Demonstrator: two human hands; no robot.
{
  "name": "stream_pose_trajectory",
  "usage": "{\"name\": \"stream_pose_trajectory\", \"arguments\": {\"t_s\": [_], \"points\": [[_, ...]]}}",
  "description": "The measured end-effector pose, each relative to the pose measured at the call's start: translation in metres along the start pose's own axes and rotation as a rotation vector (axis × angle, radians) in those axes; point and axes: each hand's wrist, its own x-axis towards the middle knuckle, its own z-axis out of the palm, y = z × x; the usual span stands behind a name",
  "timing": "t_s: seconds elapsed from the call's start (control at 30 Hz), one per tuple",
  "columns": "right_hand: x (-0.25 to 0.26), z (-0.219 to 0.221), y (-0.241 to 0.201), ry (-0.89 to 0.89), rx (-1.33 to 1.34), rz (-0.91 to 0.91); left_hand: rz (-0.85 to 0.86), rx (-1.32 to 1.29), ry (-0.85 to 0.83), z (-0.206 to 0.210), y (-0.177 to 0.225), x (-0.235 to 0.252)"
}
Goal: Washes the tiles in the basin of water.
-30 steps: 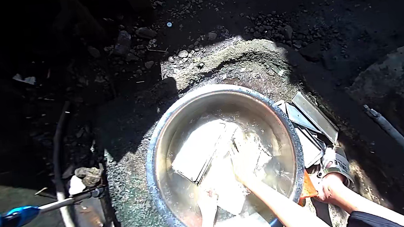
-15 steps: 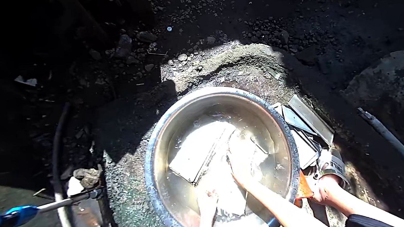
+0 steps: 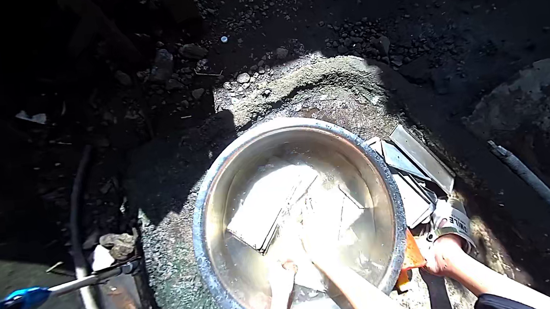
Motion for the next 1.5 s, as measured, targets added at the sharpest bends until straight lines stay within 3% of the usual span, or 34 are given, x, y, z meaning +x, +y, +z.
{"name": "stream_pose_trajectory", "arguments": {"t_s": [0.1,0.23,0.37,0.47,0.63,0.7,0.83,0.93,1.03,1.13,1.3,1.37,1.43,1.5], "points": [[-0.024,0.024,0.014,0.094,0.068,-0.078,0.004,-0.018,-0.012,0.004,-0.007,0.002],[-0.005,0.0,0.007,-0.054,0.078,0.032,0.016,-0.068,-0.023,0.001,-0.004,0.002],[0.041,-0.008,0.004,0.306,0.07,-0.014,0.013,-0.076,0.009,0.002,-0.004,0.001],[0.056,0.001,0.004,0.398,0.102,0.039,-0.007,-0.096,0.021,0.004,-0.008,0.003],[-0.009,0.021,0.009,0.119,-0.067,-0.042,0.011,-0.091,-0.006,0.005,-0.006,0.004],[-0.01,0.014,0.018,0.017,-0.166,-0.067,-0.007,-0.068,-0.028,0.002,-0.004,0.005],[0.038,-0.021,0.028,0.138,-0.204,-0.118,0.063,-0.138,-0.015,0.004,-0.006,0.002],[0.079,-0.034,0.036,0.253,-0.271,-0.045,0.008,-0.062,0.015,0.0,-0.004,0.002],[0.056,-0.034,0.047,0.295,-0.281,0.068,-0.013,-0.059,0.009,0.0,-0.007,0.007],[0.0,-0.019,0.047,0.232,-0.283,0.217,0.017,-0.107,0.021,0.001,-0.013,0.011],[-0.061,0.007,0.054,0.157,-0.319,0.248,0.057,-0.134,0.06,0.0,-0.011,0.01],[-0.051,-0.005,0.064,0.172,-0.304,0.197,0.014,-0.065,0.031,-0.003,-0.004,0.006],[-0.019,-0.018,0.077,0.299,-0.279,0.147,0.007,-0.057,0.004,-0.004,0.0,0.004],[0.014,-0.033,0.08,0.348,-0.3,0.215,0.018,-0.067,0.016,-0.002,-0.001,0.004]]}}
